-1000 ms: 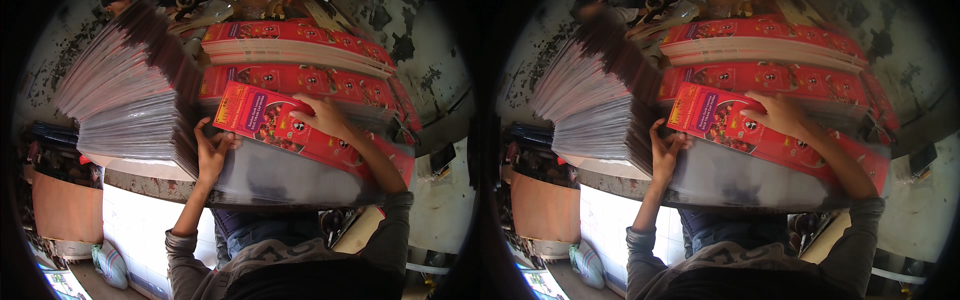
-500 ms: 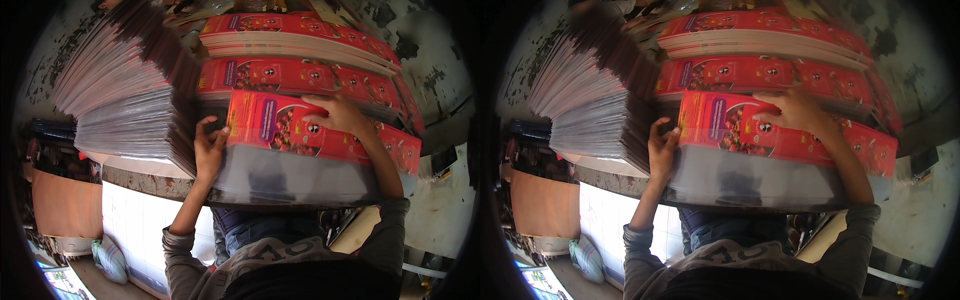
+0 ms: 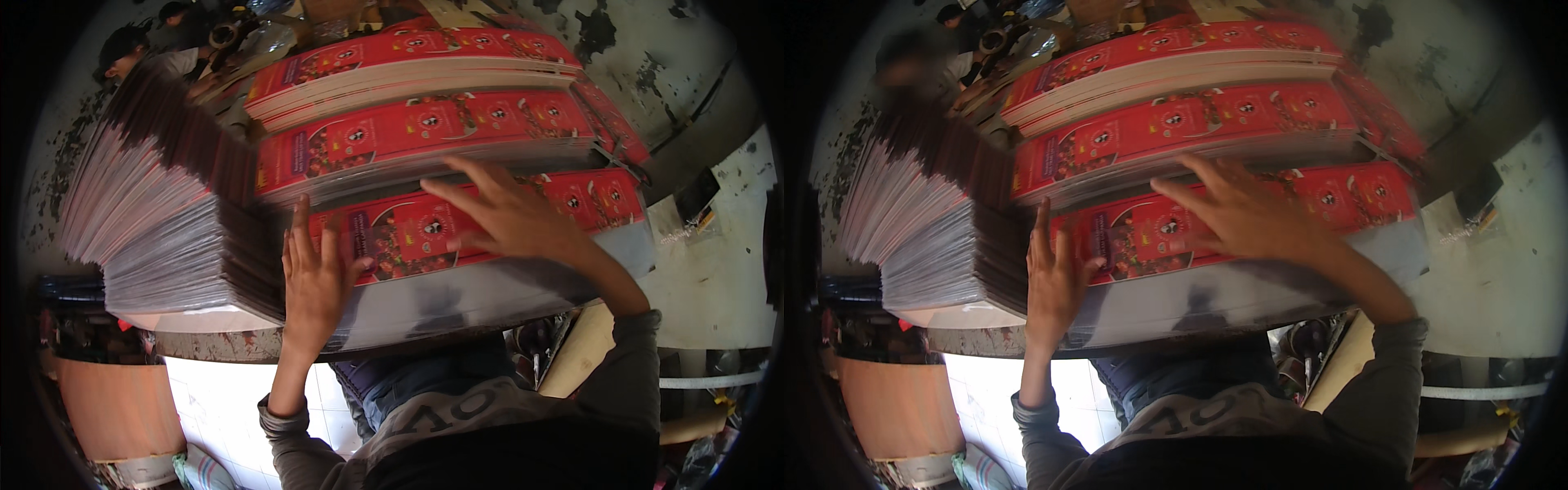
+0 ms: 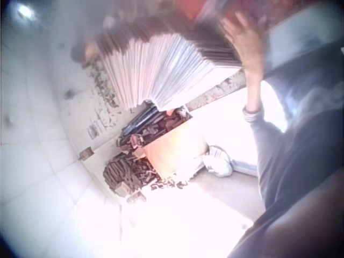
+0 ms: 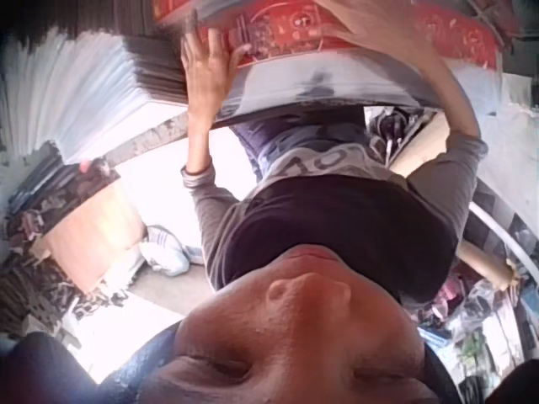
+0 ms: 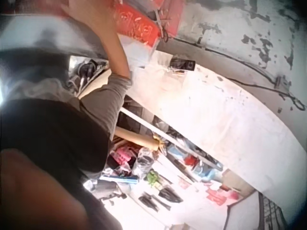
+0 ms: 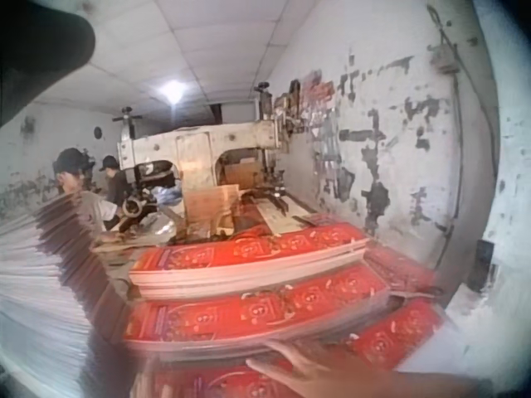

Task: The person repeatedly inserts printed cardboard sheets into clear plastic sleeves by hand.

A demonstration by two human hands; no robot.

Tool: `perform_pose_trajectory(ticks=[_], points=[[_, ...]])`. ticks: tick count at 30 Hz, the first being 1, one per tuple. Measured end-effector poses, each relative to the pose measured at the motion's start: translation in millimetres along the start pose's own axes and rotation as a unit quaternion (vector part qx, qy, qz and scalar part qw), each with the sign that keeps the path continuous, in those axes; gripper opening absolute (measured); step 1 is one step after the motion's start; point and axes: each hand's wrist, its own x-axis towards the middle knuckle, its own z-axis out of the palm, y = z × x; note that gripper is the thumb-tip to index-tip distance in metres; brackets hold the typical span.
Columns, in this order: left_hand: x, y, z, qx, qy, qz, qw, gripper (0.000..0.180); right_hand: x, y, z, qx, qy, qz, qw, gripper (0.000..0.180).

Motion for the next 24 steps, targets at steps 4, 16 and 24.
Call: perform_pose_trajectory(ticks=[4,16,24], points=[[8.9,0.2,11.0,0.025,-0.105,0.100,0.989,0.067,-43.9,-16.8,3.3,0.001,-0.086,0.014,0.996,0.074],[12.8,-42.7,21.2,0.018,-0.087,0.006,0.996,0.077,-136.7,108.9,-10.3,-0.097,-0.007,0.306,0.947,0.069],[15.1,-41.0,14.8,-0.031,-0.048,-0.030,0.998,0.071,-130.0,114.0,-8.0,-0.059,0.096,0.289,0.951,0.059]])
